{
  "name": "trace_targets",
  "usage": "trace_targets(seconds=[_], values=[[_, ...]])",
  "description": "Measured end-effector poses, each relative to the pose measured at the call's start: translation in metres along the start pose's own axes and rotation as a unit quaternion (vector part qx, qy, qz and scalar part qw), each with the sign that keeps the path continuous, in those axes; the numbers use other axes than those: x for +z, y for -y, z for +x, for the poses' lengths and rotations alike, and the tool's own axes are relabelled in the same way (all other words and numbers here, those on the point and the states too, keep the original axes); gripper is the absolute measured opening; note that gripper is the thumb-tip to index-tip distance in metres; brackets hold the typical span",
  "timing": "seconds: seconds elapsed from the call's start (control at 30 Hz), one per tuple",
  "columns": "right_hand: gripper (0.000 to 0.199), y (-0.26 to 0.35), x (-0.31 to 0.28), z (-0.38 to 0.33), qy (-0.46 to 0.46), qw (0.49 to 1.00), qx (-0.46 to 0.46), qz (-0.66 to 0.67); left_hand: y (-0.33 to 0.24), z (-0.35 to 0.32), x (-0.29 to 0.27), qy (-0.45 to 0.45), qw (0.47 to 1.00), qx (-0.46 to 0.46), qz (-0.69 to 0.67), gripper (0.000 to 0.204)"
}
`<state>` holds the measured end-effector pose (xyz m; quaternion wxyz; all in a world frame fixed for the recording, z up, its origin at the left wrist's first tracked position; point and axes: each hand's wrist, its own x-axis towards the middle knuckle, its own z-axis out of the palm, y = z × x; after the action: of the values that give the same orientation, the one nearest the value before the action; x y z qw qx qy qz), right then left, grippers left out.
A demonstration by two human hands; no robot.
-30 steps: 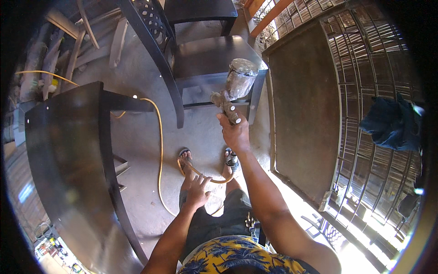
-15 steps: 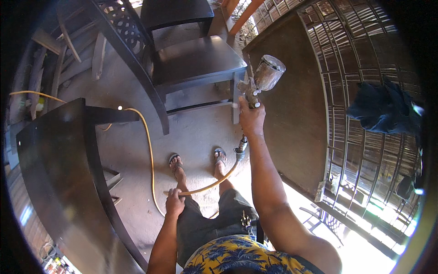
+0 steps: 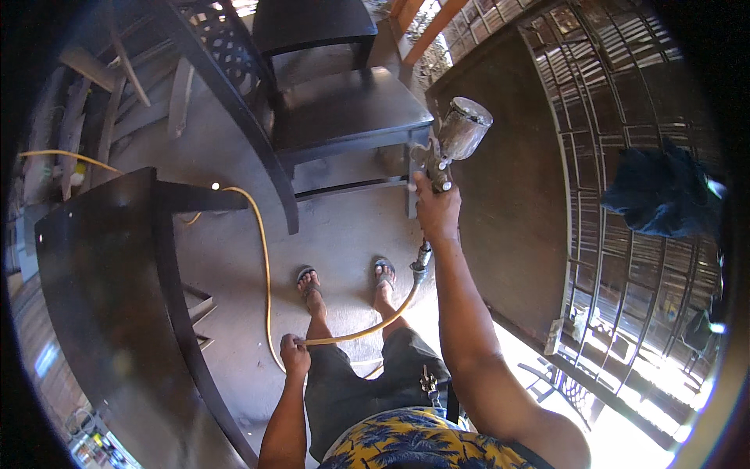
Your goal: The person uses a spray gun to apply black paint to a large flat panel and then to a wooden chair. They move around the chair to cover the seat, legs, and backrest, repositioning the chair to reach different sides.
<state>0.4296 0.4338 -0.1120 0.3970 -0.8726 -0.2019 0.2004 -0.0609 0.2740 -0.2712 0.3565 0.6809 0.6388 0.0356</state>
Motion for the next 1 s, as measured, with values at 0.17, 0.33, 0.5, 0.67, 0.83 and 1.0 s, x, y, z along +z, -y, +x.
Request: trace_targets(seconds=[0.17, 0.33, 0.5, 0.67, 0.83, 1.0], values=[[0.036, 0.011, 0.044, -0.035, 0.076, 0.995, -0.028, 0.055, -0.026, 0.03, -0.023, -0.079, 0.995, 0.048, -0.042, 0.013], [0.032, 0.027, 0.071, -0.069, 0.107, 0.989, -0.091, 0.048, -0.03, 0.062, -0.065, -0.093, 0.991, 0.06, -0.07, 0.018], [0.032, 0.045, 0.096, -0.096, 0.139, 0.983, -0.111, 0.053, -0.019, 0.077, -0.1, -0.112, 0.988, 0.083, -0.066, 0.022], [0.034, 0.053, 0.125, -0.115, 0.155, 0.979, -0.124, 0.054, 0.0, 0.077, -0.112, -0.131, 0.986, 0.08, -0.066, 0.022], [0.032, 0.048, 0.139, -0.123, 0.202, 0.967, -0.146, 0.054, 0.015, 0.06, -0.106, -0.126, 0.987, 0.066, -0.076, 0.021], [0.032, 0.035, 0.144, -0.112, 0.142, 0.984, -0.093, 0.048, 0.025, 0.049, -0.098, -0.129, 0.987, 0.063, -0.068, 0.02]])
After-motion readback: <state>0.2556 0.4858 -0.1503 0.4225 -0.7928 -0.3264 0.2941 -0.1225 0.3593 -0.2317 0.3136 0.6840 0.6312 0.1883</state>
